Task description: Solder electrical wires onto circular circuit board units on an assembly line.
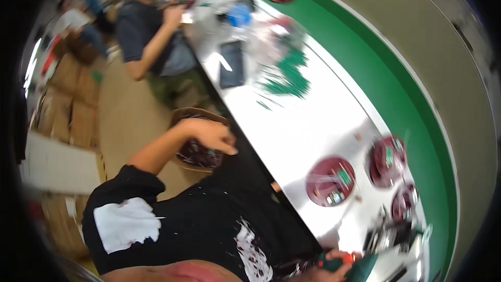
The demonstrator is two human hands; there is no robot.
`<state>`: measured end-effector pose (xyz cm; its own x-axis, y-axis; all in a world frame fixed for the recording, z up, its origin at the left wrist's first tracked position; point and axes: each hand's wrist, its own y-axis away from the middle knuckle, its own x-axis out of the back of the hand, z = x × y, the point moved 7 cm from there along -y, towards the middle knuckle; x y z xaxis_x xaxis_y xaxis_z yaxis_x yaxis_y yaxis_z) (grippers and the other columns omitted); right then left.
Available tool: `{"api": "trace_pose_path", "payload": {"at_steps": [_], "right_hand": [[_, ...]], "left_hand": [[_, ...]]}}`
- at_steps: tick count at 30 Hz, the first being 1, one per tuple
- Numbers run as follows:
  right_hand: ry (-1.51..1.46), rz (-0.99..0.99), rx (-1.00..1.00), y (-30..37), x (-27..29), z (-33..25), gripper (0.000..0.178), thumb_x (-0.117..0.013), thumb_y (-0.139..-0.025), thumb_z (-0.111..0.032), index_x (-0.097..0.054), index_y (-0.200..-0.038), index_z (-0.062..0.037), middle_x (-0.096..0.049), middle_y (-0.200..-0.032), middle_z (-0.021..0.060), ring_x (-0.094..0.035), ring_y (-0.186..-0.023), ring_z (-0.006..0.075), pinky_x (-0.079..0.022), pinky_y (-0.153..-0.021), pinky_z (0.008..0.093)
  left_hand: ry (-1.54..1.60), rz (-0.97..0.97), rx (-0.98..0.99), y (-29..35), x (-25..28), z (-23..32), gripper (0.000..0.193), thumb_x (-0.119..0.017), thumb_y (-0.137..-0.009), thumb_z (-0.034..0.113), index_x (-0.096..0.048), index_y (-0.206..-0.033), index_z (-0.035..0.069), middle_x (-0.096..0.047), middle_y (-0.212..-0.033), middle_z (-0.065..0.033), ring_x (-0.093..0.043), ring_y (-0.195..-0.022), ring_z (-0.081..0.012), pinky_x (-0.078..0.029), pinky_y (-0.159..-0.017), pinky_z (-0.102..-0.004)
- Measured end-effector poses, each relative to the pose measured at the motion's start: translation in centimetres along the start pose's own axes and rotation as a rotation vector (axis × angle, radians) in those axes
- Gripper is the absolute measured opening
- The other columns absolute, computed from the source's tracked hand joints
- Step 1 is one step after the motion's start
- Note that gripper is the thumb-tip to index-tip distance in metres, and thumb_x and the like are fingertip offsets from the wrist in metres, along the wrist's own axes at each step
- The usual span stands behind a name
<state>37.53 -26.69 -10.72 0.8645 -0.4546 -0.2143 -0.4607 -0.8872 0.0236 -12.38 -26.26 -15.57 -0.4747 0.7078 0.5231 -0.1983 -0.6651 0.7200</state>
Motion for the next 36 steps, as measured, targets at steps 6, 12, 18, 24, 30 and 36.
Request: {"api": "trace_pose_path", "payload": {"at_steps": [6, 12, 18, 24, 30, 36], "right_hand": [[0.003, -0.168, 0.202, 0.6, -1.4, -0.8, 0.042, -0.045, -0.103, -0.035, -0.045, -0.123, 0.0029, -0.056, -0.066, 0.0088, -0.049, -0.056, 0.0134, -0.038, -0.055, 0.0239], [-0.016, -0.215, 0.242, 0.3, -1.6, -1.4, 0.043, -0.046, -0.103, -0.034, -0.045, -0.123, 0.0037, -0.056, -0.066, 0.0115, -0.05, -0.055, 0.015, -0.038, -0.054, 0.0246], [-0.033, -0.196, 0.243, 0.0, -1.0, -1.1, 0.042, -0.048, -0.103, -0.033, -0.045, -0.122, 0.005, -0.058, -0.068, 0.0137, -0.051, -0.055, 0.0156, -0.04, -0.055, 0.0252], [-0.014, -0.208, 0.236, 0.4, -1.3, -1.4, 0.042, -0.048, -0.103, -0.032, -0.045, -0.123, 0.0053, -0.057, -0.067, 0.013, -0.05, -0.054, 0.0156, -0.041, -0.055, 0.0251], [0.015, -0.167, 0.24, 0.5, -0.6, -1.3, 0.043, -0.048, -0.102, -0.031, -0.045, -0.123, 0.006, -0.06, -0.069, 0.0136, -0.052, -0.055, 0.0152, -0.042, -0.055, 0.0251], [-0.009, -0.225, 0.194, 0.3, -1.5, -0.6, 0.051, -0.051, -0.102, -0.041, -0.045, -0.122, 0.0061, -0.064, -0.074, 0.0147, -0.056, -0.059, 0.0168, -0.045, -0.058, 0.0268]], "left_hand": [[0.327, -0.217, -0.415, 4.1, 5.5, 10.4, 0.04, -0.066, -0.096, 0.038, -0.071, -0.083, 0.001, -0.071, -0.075, -0.0089, -0.068, -0.072, -0.0152, -0.052, -0.066, -0.033], [-0.157, 0.959, -0.577, -0.9, 13.2, 13.8, 0.016, -0.071, -0.085, 0.017, -0.066, -0.083, 0.002, -0.065, -0.078, -0.0104, -0.065, -0.075, -0.0241, -0.049, -0.066, -0.0378], [-0.11, 0.936, -0.611, -4.2, 15.2, 14.2, 0.011, -0.071, -0.082, 0.01, -0.064, -0.087, 0.002, -0.061, -0.078, -0.0091, -0.06, -0.07, -0.0212, -0.047, -0.064, -0.0332], [-0.158, 0.806, -0.52, -5.8, 15.1, 14.3, 0.011, -0.069, -0.081, 0.01, -0.064, -0.085, 0.001, -0.064, -0.082, -0.0121, -0.062, -0.072, -0.0263, -0.048, -0.064, -0.0371], [-0.489, 0.664, -0.392, -7.2, 14.6, 16.2, 0.014, -0.065, -0.082, 0.013, -0.06, -0.083, 0.0, -0.063, -0.085, -0.017, -0.063, -0.079, -0.0372, -0.049, -0.068, -0.0429], [-0.369, 0.7, -0.557, -2.4, 13.1, 21.6, 0.012, -0.058, -0.088, 0.011, -0.058, -0.092, 0.0, -0.063, -0.081, -0.0179, -0.062, -0.076, -0.0395, -0.051, -0.072, -0.0444]]}}
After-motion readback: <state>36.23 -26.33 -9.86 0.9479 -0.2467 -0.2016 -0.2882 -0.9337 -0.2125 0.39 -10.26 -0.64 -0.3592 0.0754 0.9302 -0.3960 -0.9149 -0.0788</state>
